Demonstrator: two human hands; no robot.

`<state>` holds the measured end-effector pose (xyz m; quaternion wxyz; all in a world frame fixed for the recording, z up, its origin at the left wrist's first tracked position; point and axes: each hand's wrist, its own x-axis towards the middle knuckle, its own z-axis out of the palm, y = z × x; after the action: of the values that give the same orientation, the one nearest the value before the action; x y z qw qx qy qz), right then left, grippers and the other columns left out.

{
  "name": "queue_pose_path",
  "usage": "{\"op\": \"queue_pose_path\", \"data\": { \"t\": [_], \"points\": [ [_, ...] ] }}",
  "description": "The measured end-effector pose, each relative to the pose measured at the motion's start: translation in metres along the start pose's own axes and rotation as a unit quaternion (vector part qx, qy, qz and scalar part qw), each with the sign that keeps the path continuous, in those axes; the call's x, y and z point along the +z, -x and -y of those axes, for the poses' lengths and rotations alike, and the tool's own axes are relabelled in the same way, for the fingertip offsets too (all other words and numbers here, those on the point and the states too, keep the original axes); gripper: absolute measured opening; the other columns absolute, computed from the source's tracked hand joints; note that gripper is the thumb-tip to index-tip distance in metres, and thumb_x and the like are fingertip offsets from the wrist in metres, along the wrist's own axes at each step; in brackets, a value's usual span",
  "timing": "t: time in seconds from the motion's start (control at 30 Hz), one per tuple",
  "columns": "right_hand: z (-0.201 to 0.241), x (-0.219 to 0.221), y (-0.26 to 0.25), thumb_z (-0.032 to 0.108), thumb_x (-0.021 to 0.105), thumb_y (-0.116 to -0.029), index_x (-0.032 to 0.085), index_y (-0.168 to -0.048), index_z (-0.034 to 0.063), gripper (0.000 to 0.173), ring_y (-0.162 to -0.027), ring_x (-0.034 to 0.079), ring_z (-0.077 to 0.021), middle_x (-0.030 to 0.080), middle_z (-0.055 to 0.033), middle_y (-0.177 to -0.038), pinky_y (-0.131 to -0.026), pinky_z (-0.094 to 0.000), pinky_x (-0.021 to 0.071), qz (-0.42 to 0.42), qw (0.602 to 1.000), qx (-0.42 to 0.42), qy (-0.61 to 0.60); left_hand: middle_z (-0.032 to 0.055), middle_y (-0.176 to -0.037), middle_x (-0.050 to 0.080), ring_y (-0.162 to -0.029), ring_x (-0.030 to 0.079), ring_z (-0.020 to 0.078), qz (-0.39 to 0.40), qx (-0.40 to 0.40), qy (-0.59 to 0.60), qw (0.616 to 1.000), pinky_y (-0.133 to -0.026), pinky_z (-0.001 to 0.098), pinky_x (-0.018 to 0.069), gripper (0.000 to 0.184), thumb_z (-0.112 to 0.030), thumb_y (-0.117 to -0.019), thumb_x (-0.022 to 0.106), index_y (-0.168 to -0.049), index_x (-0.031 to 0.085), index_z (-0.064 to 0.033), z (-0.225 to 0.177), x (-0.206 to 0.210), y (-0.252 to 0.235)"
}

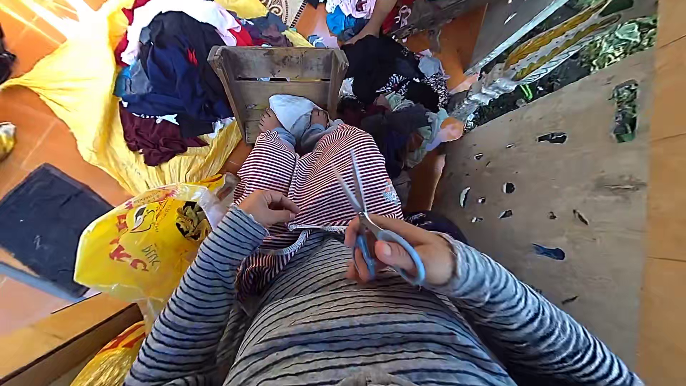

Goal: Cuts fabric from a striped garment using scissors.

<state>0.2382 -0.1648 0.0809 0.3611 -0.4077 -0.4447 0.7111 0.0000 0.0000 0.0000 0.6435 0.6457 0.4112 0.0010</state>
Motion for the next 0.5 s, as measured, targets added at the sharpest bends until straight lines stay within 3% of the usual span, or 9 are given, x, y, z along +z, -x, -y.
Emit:
{"op": "queue_pose_path", "data": {
  "t": [0.1,0.17,0.27,0.37,0.43,0.5],
  "points": [
    [-0.011,0.0,0.0,0.069,0.046,-0.0952,0.056,-0.111,0.0154,0.057,-0.069,0.073,-0.0126,0.071,0.0045,-0.074,-0.066,-0.0298,0.063,0.032,0.971,0.183,-0.153,0.0078,-0.095,0.073,-0.079,0.069,0.0088,-0.049,-0.028,0.12,0.991,-0.077,0.0259,0.0582,0.021,0.009,-0.0888,0.07,-0.109,0.071,0.0032,-0.011,0.002,0.007],
    [-0.01,0.0,0.0,0.074,0.04,-0.0941,0.056,-0.108,0.0155,0.062,-0.065,0.074,-0.0151,0.072,0.0009,-0.073,-0.06,-0.0302,0.0623,0.067,0.943,0.243,-0.218,0.0082,-0.103,0.071,-0.082,0.07,0.0106,-0.093,-0.016,0.191,0.977,-0.078,0.0272,0.0599,0.028,0.013,-0.087,0.068,-0.113,0.069,0.0023,-0.016,0.006,0.007],
    [-0.007,0.007,-0.006,0.068,0.029,-0.098,0.054,-0.108,0.0138,0.06,-0.066,0.074,-0.0173,0.071,-0.0014,-0.074,-0.059,-0.0318,0.0624,0.091,0.925,0.274,-0.247,0.0091,-0.113,0.07,-0.088,0.071,0.0129,-0.085,0.017,0.281,0.956,-0.08,0.03,0.0605,0.041,0.017,-0.0881,0.061,-0.126,0.065,0.0016,-0.017,0.009,0.006],
    [-0.007,0.018,-0.018,0.063,0.023,-0.1005,0.054,-0.108,0.0138,0.059,-0.069,0.075,-0.0183,0.072,-0.0006,-0.074,-0.064,-0.0335,0.0631,0.081,0.934,0.263,-0.229,0.0072,-0.104,0.074,-0.084,0.072,0.0127,-0.043,0.018,0.343,0.938,-0.08,0.03,0.0606,0.038,0.016,-0.0914,0.053,-0.124,0.066,0.001,-0.018,0.012,0.007],
    [-0.004,0.028,-0.029,0.055,0.022,-0.1032,0.053,-0.108,0.0125,0.053,-0.069,0.074,-0.0187,0.069,-0.0001,-0.072,-0.068,-0.0353,0.0635,0.032,0.945,0.255,-0.2,0.0075,-0.103,0.073,-0.08,0.071,0.0122,-0.071,0.009,0.332,0.94,-0.077,0.0282,0.0604,0.038,0.017,-0.0907,0.056,-0.123,0.066,0.0018,-0.024,0.015,0.011],
    [-0.003,0.037,-0.038,0.049,0.022,-0.107,0.051,-0.112,0.0105,0.048,-0.071,0.072,-0.0188,0.065,-0.0001,-0.073,-0.074,-0.0373,0.063,-0.018,0.954,0.238,-0.179,0.0091,-0.112,0.072,-0.082,0.071,0.0124,-0.106,0.011,0.3,0.948,-0.077,0.0271,0.0609,0.043,0.019,-0.0867,0.063,-0.126,0.066,0.001,-0.029,0.018,0.015]
  ]
}}
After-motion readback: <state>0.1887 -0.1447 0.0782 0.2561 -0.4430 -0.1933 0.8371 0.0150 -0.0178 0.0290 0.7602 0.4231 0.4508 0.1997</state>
